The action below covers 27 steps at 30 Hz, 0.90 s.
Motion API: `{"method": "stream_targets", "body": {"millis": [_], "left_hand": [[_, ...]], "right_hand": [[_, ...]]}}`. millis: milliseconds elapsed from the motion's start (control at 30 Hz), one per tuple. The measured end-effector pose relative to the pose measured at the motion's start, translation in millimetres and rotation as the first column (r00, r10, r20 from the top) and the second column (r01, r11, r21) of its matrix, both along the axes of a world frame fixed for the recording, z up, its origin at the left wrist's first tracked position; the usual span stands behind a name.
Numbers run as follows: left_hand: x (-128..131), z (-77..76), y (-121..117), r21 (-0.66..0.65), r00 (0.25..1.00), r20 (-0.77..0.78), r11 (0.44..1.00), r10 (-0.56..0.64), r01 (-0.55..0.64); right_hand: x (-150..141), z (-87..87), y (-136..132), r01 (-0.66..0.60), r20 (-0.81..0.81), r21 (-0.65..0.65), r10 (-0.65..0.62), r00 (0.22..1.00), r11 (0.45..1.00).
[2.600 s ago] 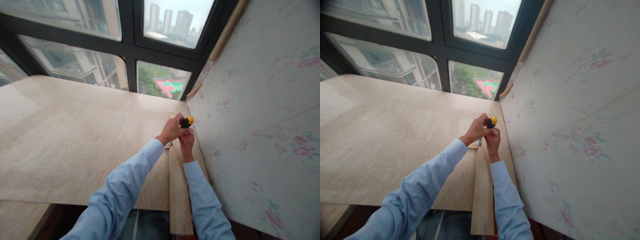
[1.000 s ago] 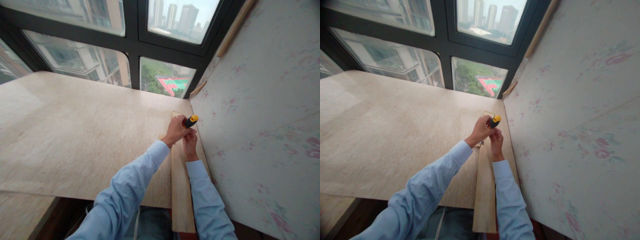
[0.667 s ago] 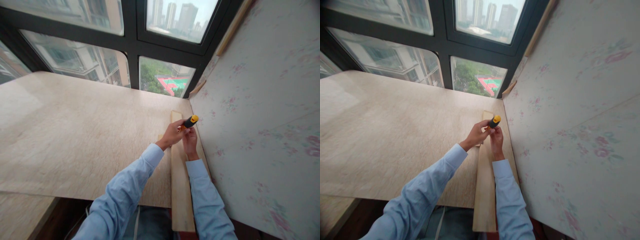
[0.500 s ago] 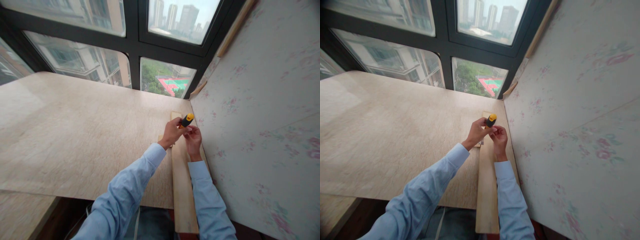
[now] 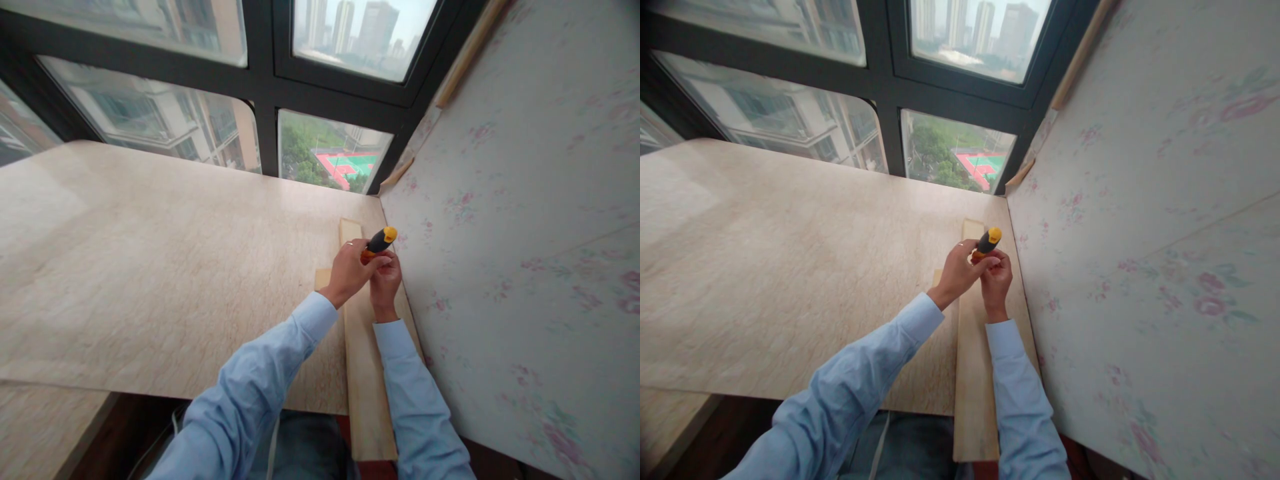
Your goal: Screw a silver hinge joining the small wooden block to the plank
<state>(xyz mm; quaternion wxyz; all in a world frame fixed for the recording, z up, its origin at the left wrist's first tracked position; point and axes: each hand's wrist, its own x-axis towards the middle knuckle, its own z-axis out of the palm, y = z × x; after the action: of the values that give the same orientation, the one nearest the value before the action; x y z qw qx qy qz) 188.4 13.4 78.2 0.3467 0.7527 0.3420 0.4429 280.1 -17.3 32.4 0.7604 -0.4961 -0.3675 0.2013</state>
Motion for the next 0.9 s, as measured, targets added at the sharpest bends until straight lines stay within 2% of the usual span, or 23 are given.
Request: {"method": "stream_targets", "body": {"millis": [133,267,467,533,600,733,800,900], "left_hand": [[-6,-8.5,-3,0.029,0.997,0.075,1.000,0.001,-0.003],[-11,-14.8,0,0.097,0.997,0.079,0.995,-0.027,0.019],[-15,-9.1,8,0.114,0.998,0.057,0.993,-0.034,0.028],[-16,-5.0,8,0.066,0.999,0.045,0.998,-0.006,0.003],[-16,-1.3,8,0.018,1.000,0.023,1.000,-0.010,0.010],[-14,1.4,9,-0.001,0.997,-0.018,0.997,-0.076,0.076],[-14,0.1,10,-0.008,0.999,-0.005,0.999,-0.050,0.050],[-17,-3.1,10,-0.048,0.999,0.046,0.999,0.001,0.002]], "right_hand": [[1,-0.6,-4,-0.094,0.068,-0.005,0.094,0.993,0.996],[4,-4.6,-6,-0.165,0.150,-0.056,0.172,0.974,0.985],[5,-7.9,-4,-0.286,0.107,-0.069,0.292,0.950,0.956],[4,-8.5,-2,-0.273,0.127,-0.054,0.277,0.952,0.961],[4,-9.7,0,-0.206,0.131,-0.044,0.210,0.969,0.978],[4,-12.7,3,-0.060,0.014,0.013,0.060,0.998,0.998],[5,-13.8,3,-0.057,-0.047,0.031,0.059,0.997,0.998],[4,-13.7,0,-0.115,-0.039,0.015,0.116,0.992,0.993]]}}
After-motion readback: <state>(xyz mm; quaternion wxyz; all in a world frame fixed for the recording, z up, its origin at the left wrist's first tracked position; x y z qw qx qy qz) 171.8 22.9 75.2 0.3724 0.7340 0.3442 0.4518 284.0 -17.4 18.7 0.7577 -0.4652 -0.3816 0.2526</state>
